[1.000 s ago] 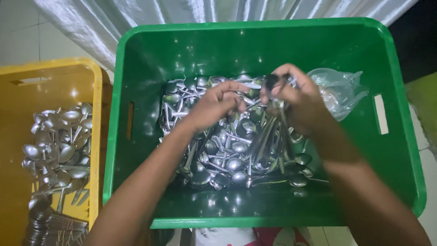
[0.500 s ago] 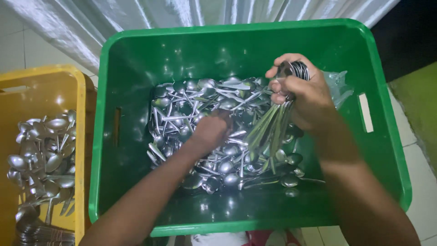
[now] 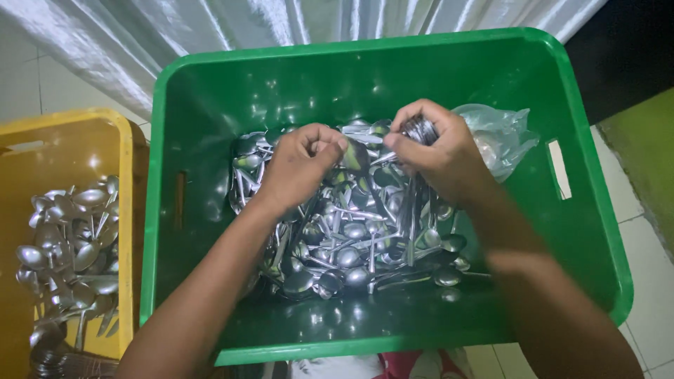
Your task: Bundling metal spoons and forks from a large bin using rubber bands
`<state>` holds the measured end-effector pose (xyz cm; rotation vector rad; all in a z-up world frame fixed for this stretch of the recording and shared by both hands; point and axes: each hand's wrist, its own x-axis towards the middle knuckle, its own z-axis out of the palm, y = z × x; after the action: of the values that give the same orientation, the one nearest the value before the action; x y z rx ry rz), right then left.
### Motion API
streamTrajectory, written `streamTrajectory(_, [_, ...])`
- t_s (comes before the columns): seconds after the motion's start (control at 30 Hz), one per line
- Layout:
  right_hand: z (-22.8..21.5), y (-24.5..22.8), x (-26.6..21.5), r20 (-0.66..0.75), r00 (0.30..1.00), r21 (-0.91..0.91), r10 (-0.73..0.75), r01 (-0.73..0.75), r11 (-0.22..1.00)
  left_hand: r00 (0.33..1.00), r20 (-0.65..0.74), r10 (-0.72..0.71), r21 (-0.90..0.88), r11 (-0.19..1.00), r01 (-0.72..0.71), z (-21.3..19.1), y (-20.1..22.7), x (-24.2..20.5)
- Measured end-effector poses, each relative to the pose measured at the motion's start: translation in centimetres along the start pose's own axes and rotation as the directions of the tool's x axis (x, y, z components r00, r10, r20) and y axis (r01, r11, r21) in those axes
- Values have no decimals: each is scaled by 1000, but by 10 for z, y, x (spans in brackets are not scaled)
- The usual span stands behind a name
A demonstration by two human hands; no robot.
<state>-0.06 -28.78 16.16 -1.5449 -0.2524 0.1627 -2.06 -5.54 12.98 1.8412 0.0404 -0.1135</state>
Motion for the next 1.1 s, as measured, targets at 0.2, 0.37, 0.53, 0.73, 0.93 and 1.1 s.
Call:
streamTrajectory(0.2, [13, 5, -6, 152, 980, -251, -129, 165, 954, 998, 8, -59, -152, 987, 60, 5, 8, -5])
streamTrajectory(0.37, [35, 2, -14, 267, 865, -584, -425, 496, 643, 987, 106, -122, -267, 952, 147, 11, 2, -7])
streamTrajectory(0.53, [30, -6, -15, 227, 898, -537, -378, 439, 720, 977, 213, -18, -277, 958, 78, 9, 10, -7])
streamTrajectory(0.73, [-16, 6, 7, -65, 994, 65, -91, 95, 993, 941, 338, -1, 272, 957, -97, 8, -26, -11])
streamTrajectory(0.93, [-43, -15, 6, -284, 949, 592, 139, 60, 804, 954, 293, 68, 801, 528, -284, 44, -113, -4])
streamTrajectory(1.1, [-42, -4, 13, -237, 956, 582, 170, 0, 813, 963, 201, -177, 864, 496, -89, 66, -96, 41])
